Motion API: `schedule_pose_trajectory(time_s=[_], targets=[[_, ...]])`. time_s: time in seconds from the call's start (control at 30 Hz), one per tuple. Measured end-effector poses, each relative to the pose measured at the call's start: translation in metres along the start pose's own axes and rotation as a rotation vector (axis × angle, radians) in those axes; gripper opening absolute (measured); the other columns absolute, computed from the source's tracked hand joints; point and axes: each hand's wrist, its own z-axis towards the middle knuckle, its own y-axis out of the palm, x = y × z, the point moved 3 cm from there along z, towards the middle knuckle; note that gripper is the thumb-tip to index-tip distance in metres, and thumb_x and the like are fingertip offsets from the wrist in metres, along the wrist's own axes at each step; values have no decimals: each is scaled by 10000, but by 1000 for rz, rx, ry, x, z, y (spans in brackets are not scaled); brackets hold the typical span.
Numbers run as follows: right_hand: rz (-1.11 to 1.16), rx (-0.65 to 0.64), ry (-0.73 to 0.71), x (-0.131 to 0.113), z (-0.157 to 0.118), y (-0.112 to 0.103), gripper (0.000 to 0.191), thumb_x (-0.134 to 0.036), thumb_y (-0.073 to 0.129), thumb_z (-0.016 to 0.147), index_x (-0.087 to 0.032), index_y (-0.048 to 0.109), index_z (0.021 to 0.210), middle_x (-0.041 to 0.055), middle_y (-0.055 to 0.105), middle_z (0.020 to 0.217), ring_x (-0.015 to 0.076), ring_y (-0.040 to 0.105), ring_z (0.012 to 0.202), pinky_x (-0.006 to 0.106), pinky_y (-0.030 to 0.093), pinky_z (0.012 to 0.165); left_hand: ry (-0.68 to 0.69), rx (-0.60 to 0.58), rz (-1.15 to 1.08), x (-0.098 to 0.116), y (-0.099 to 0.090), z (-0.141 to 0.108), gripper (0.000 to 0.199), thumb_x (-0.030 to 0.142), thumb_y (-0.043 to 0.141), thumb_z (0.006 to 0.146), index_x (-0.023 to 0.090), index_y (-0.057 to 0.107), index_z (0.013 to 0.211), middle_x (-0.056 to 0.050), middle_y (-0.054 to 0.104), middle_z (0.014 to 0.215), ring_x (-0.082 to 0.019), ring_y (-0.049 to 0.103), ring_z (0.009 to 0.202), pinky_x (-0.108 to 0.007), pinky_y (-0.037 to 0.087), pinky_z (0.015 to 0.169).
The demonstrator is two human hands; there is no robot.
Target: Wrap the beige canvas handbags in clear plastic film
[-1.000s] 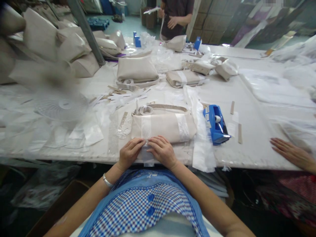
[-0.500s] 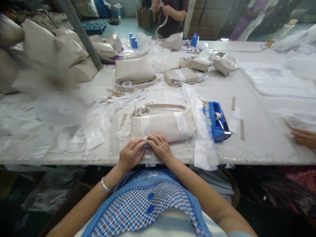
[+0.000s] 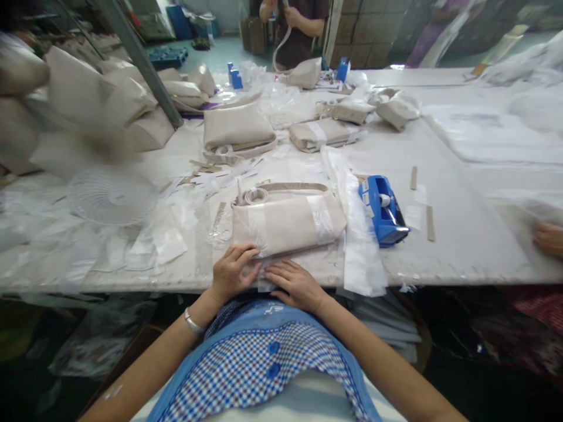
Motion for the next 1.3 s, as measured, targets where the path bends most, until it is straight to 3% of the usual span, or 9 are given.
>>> schedule_pose_trajectory(time_s=[0.1, 0.17, 0.3, 0.4, 0.63, 0.83, 1.07, 1.3], targets=[[-23, -25, -59, 1, 6, 10, 543, -390, 661, 914, -175, 532, 1395, 136, 635, 1349, 252, 551, 1300, 489, 455, 1101, 15, 5, 21, -2, 2, -1, 268, 275, 621, 895, 247, 646, 1161, -61, 681, 1174, -212, 623, 1075, -346, 531, 956], [-50, -2, -78, 1, 7, 15, 508, -341, 665, 917, -173, 549, 1382, 130, 647, 1336, 244, 566, 1287, 477, 480, 1081, 28, 23, 43, -3, 6, -2, 268, 202, 584, 911, 252, 646, 1168, -55, 691, 1158, -205, 625, 1073, -337, 527, 961], [-91, 164, -125, -1, 3, 19, 353, -136, 589, 943, -219, 636, 1282, 70, 719, 1226, 202, 653, 1182, 405, 554, 1006, 42, 56, 74, -5, 12, -5, 281, 156, 566, 923, 250, 643, 1176, -49, 698, 1159, -205, 619, 1081, -337, 516, 979], [-69, 266, -153, -3, 4, 19, 267, -145, 577, 956, -225, 691, 1184, 46, 761, 1121, 195, 706, 1088, 369, 592, 949, 43, 74, 95, -5, 13, -6, 263, 161, 584, 920, 246, 647, 1160, -44, 704, 1150, -209, 623, 1061, -339, 521, 956], [18, 340, -169, -11, 15, 12, 195, -182, 538, 983, -199, 708, 1078, 31, 786, 1017, 182, 751, 954, 304, 635, 853, 75, 146, 149, -1, 11, -2, 209, 156, 585, 923, 229, 658, 1104, -35, 721, 1092, -200, 639, 1009, -331, 532, 917], [50, 341, -203, -10, 13, 13, 190, -197, 575, 970, -203, 701, 1112, 37, 786, 1020, 181, 753, 948, 281, 632, 850, 86, 179, 169, -2, 14, -1, 205, 143, 575, 925, 227, 660, 1092, -30, 722, 1080, -196, 638, 1007, -327, 527, 911], [82, 318, -221, -10, 15, 11, 193, -199, 544, 987, -197, 700, 1101, 38, 785, 1023, 170, 745, 974, 271, 616, 872, 47, 136, 160, -5, 19, -1, 192, 144, 601, 912, 222, 663, 1076, -28, 715, 1090, -197, 614, 1014, -331, 511, 919], [92, 300, -166, -14, 29, -14, 264, -126, 523, 962, -218, 698, 1137, 45, 779, 1051, 159, 748, 942, 290, 612, 874, 25, 109, 140, -4, 19, 0, 146, 150, 617, 902, 229, 674, 1010, -22, 715, 1074, -202, 611, 987, -341, 515, 933]])
